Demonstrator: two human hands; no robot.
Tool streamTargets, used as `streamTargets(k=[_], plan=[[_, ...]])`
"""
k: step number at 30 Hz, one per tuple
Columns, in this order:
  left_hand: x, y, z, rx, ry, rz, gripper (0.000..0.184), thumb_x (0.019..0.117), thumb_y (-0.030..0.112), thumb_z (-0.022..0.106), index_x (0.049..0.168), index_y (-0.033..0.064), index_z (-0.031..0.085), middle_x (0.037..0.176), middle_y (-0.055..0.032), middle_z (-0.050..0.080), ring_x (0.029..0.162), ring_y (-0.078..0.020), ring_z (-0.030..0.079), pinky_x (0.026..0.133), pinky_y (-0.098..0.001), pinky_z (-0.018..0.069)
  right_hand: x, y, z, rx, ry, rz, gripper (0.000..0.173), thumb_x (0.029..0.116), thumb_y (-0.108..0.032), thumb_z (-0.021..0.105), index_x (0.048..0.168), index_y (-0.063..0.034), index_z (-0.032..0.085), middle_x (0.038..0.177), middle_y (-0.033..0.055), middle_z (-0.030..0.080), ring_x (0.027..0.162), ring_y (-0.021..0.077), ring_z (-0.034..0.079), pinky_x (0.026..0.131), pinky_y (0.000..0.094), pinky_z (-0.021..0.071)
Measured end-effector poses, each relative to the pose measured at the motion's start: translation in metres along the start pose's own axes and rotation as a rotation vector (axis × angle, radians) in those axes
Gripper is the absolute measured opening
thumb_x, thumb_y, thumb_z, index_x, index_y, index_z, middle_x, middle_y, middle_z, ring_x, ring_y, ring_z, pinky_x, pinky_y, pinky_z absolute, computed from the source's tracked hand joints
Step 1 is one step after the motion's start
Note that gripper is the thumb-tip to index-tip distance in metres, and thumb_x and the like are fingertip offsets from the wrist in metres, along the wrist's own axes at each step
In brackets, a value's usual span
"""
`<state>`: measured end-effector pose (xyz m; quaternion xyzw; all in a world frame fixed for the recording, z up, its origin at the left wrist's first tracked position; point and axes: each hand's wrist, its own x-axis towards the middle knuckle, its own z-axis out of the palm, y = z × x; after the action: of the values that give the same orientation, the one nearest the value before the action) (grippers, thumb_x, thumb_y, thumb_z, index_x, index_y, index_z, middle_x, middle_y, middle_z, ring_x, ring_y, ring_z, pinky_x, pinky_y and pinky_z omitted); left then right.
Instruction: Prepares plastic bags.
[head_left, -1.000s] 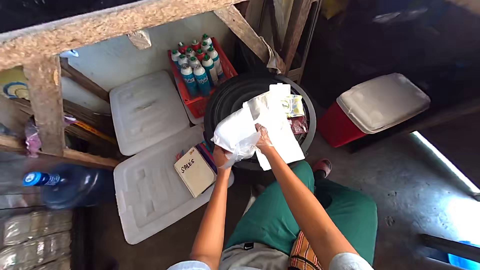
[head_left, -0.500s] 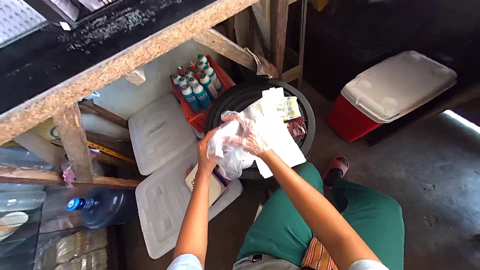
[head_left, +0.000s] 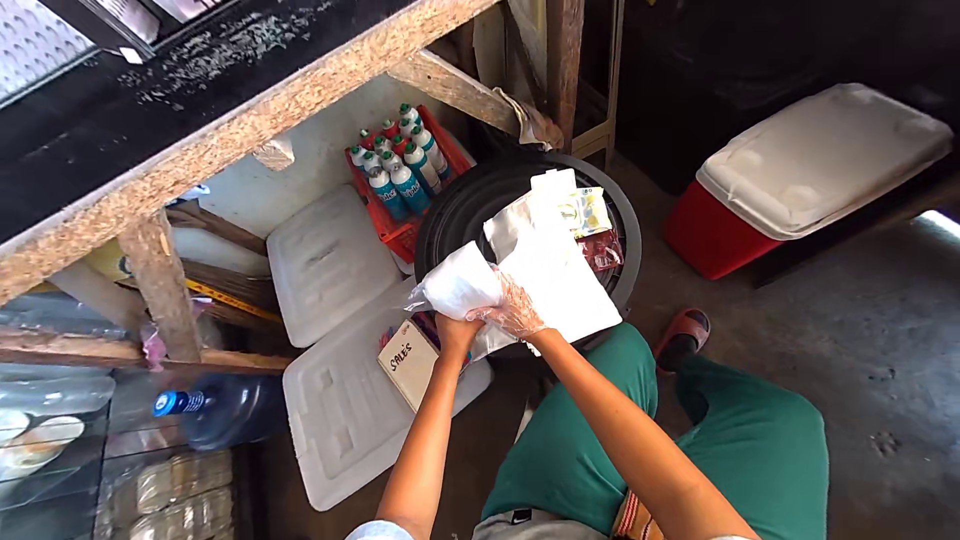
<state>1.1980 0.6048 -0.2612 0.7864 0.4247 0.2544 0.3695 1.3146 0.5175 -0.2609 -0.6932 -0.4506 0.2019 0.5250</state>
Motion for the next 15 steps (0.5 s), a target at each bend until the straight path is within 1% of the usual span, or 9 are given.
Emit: streamTargets(k=[3, 5, 7, 8, 10, 11, 13, 14, 15], plan=[[0.001, 0.001, 0.001, 0.178, -0.095, -0.022, 0.075, 0.0729, 0.017, 0.088, 0.128, -0.0217, 0.053, 0.125, -0.0378, 0.061, 0.124, -0.0455, 0.058, 0.11, -0.0537, 0.0419, 0.0, 0.001, -0.004, -0.032, -0.067, 0.076, 0.073, 0.0834, -0.032, 0.082, 0.139, 0.0065, 0.055, 0.139, 0.0254, 0.059, 0.134, 0.0346, 0.054, 0.116, 0.0496, 0.0379], [0.001, 0.001, -0.001, 0.297, -0.172, 0.006, 0.07, 0.0766, 0.022, 0.086, 0.126, -0.0195, 0.058, 0.125, -0.0375, 0.061, 0.124, -0.0482, 0.057, 0.109, -0.0577, 0.0417, -0.003, -0.001, -0.006, -0.092, -0.171, 0.158, 0.079, 0.0885, -0.042, 0.075, 0.147, 0.0041, 0.048, 0.149, 0.0239, 0.051, 0.142, 0.0345, 0.046, 0.12, 0.051, 0.0314], [0.001, 0.0, -0.002, 0.393, -0.254, 0.036, 0.068, 0.0801, 0.028, 0.084, 0.126, -0.0156, 0.06, 0.126, -0.0359, 0.062, 0.125, -0.0484, 0.058, 0.108, -0.0603, 0.0422, -0.007, 0.001, -0.003, -0.159, -0.2, 0.171, 0.08, 0.0927, -0.041, 0.07, 0.153, 0.0029, 0.041, 0.156, 0.0225, 0.044, 0.147, 0.0345, 0.04, 0.123, 0.0514, 0.027], [0.001, 0.0, -0.004, 0.446, -0.308, 0.042, 0.068, 0.0813, 0.032, 0.083, 0.128, -0.0133, 0.061, 0.128, -0.0347, 0.062, 0.126, -0.0478, 0.057, 0.108, -0.0609, 0.0423, -0.01, -0.001, -0.003, -0.182, -0.179, 0.158, 0.078, 0.0931, -0.036, 0.07, 0.154, 0.0027, 0.04, 0.156, 0.0228, 0.044, 0.147, 0.0352, 0.04, 0.123, 0.0517, 0.0276], [0.001, -0.003, -0.01, 0.532, -0.395, 0.072, 0.075, 0.0795, 0.036, 0.085, 0.132, -0.0111, 0.059, 0.132, -0.0332, 0.06, 0.128, -0.0467, 0.056, 0.108, -0.061, 0.0422, -0.018, -0.016, -0.013, -0.208, -0.14, 0.142, 0.084, 0.0877, -0.029, 0.078, 0.154, 0.0029, 0.039, 0.154, 0.0259, 0.045, 0.144, 0.0388, 0.043, 0.12, 0.0539, 0.0324], [-0.003, -0.009, -0.017, 0.521, -0.375, 0.109, 0.081, 0.0753, 0.034, 0.089, 0.133, -0.0122, 0.057, 0.132, -0.0343, 0.059, 0.126, -0.0476, 0.057, 0.107, -0.0622, 0.0433, -0.023, -0.021, -0.018, -0.22, -0.137, 0.147, 0.094, 0.084, -0.031, 0.082, 0.158, -0.0004, 0.032, 0.158, 0.0259, 0.04, 0.146, 0.0394, 0.04, 0.12, 0.0549, 0.0328], [-0.016, -0.022, -0.032, 0.315, -0.209, 0.238, 0.096, 0.0672, 0.02, 0.094, 0.141, -0.0162, 0.045, 0.137, -0.0388, 0.053, 0.128, -0.0517, 0.054, 0.107, -0.0646, 0.0431, -0.036, -0.023, -0.027, -0.177, -0.023, 0.087, 0.113, 0.0726, -0.033, 0.092, 0.161, -0.0049, 0.028, 0.161, 0.0281, 0.032, 0.148, 0.0419, 0.036, 0.121, 0.0549, 0.0316], [-0.026, -0.025, -0.04, 0.191, -0.122, 0.305, 0.099, 0.0672, 0.012, 0.092, 0.145, -0.017, 0.038, 0.139, -0.0402, 0.05, 0.129, -0.0532, 0.052, 0.108, -0.0643, 0.0426, -0.046, -0.023, -0.032, -0.139, 0.059, 0.032, 0.115, 0.0689, -0.033, 0.094, 0.16, -0.0041, 0.031, 0.16, 0.0295, 0.033, 0.148, 0.0431, 0.035, 0.122, 0.054, 0.0308], [-0.039, -0.025, -0.048, 0.103, -0.06, 0.367, 0.101, 0.0715, 0.008, 0.089, 0.149, -0.0181, 0.03, 0.142, -0.042, 0.047, 0.131, -0.0544, 0.05, 0.108, -0.0629, 0.0423, -0.056, -0.024, -0.037, -0.107, 0.121, -0.02, 0.112, 0.0685, -0.035, 0.093, 0.158, -0.0025, 0.034, 0.159, 0.03, 0.034, 0.147, 0.0436, 0.035, 0.122, 0.053, 0.0302]])
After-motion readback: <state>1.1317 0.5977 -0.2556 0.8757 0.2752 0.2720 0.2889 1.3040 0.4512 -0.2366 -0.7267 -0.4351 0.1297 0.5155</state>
